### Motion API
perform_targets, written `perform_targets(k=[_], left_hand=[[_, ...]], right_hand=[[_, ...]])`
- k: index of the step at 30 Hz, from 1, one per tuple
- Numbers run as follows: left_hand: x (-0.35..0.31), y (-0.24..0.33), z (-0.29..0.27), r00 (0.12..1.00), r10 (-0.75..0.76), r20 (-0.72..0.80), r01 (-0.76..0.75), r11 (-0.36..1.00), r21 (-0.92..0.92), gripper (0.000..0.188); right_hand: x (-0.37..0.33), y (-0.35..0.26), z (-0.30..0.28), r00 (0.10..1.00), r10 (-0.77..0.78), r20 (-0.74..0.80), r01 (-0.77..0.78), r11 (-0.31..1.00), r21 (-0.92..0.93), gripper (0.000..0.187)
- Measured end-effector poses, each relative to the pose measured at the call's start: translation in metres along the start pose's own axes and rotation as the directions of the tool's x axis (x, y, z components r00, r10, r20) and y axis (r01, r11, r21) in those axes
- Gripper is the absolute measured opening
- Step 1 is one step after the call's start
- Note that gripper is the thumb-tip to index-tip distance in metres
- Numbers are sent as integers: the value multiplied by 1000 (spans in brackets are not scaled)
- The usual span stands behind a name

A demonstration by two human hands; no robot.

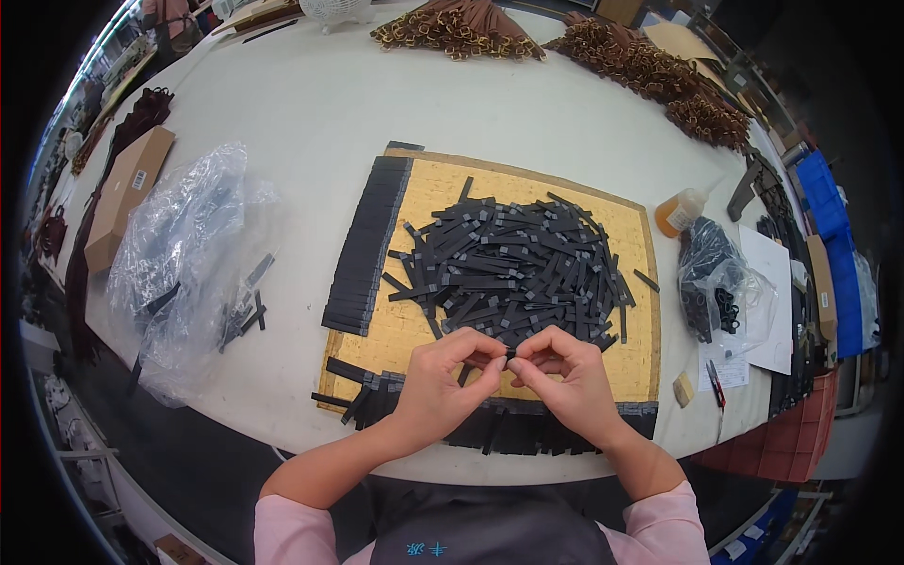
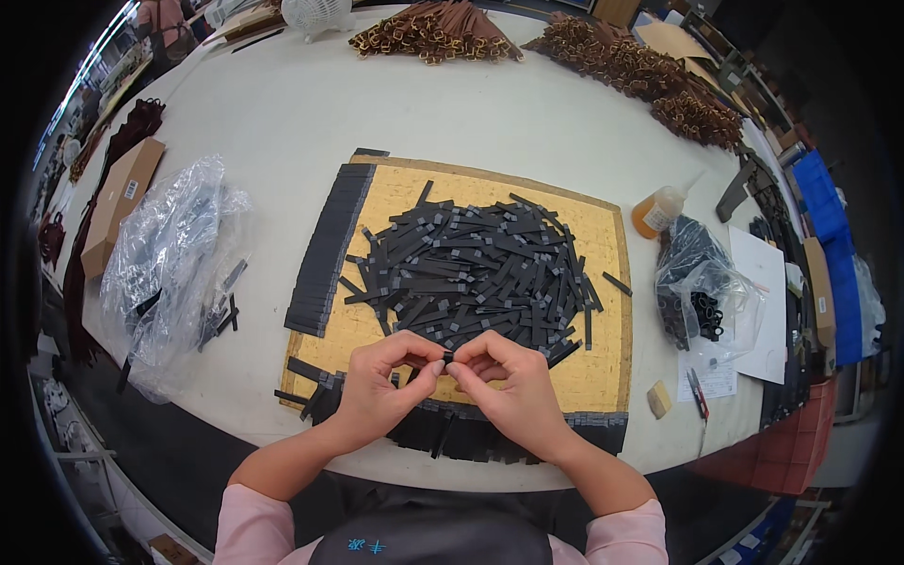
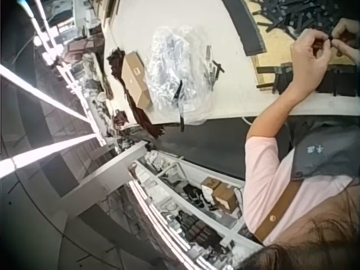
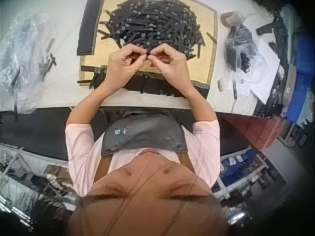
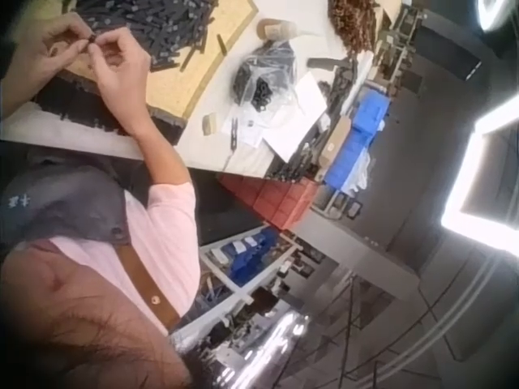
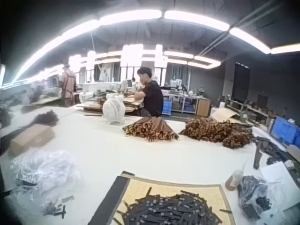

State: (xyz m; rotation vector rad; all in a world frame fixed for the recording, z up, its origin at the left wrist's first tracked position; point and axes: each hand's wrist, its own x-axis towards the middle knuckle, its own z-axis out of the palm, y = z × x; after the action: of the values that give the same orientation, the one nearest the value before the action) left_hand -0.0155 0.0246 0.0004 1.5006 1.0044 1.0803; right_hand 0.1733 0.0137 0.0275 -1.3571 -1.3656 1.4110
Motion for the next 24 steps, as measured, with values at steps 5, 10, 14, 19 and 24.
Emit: perform_targets(k=[5,10,14,19,24], left_hand=[[3,0,-2,992,-115,44,116,993,-32,10],[0,-2,2,998,-53,36,53,999,-5,10],[-2,-4,6,998,-25,60,25,1000,1,11],[-2,-8,8,994,-88,70,89,996,-2,12],[4,-7,6,993,-106,59,112,988,-103,11]], right_hand=[[1,4,1,997,73,31,-76,993,91,12],[14,9,-2,992,83,91,-101,972,210,13],[17,14,-5,992,66,111,-87,978,192,12],[12,16,-5,991,103,88,-121,964,235,9],[8,17,-5,995,89,50,-100,958,267,8]])
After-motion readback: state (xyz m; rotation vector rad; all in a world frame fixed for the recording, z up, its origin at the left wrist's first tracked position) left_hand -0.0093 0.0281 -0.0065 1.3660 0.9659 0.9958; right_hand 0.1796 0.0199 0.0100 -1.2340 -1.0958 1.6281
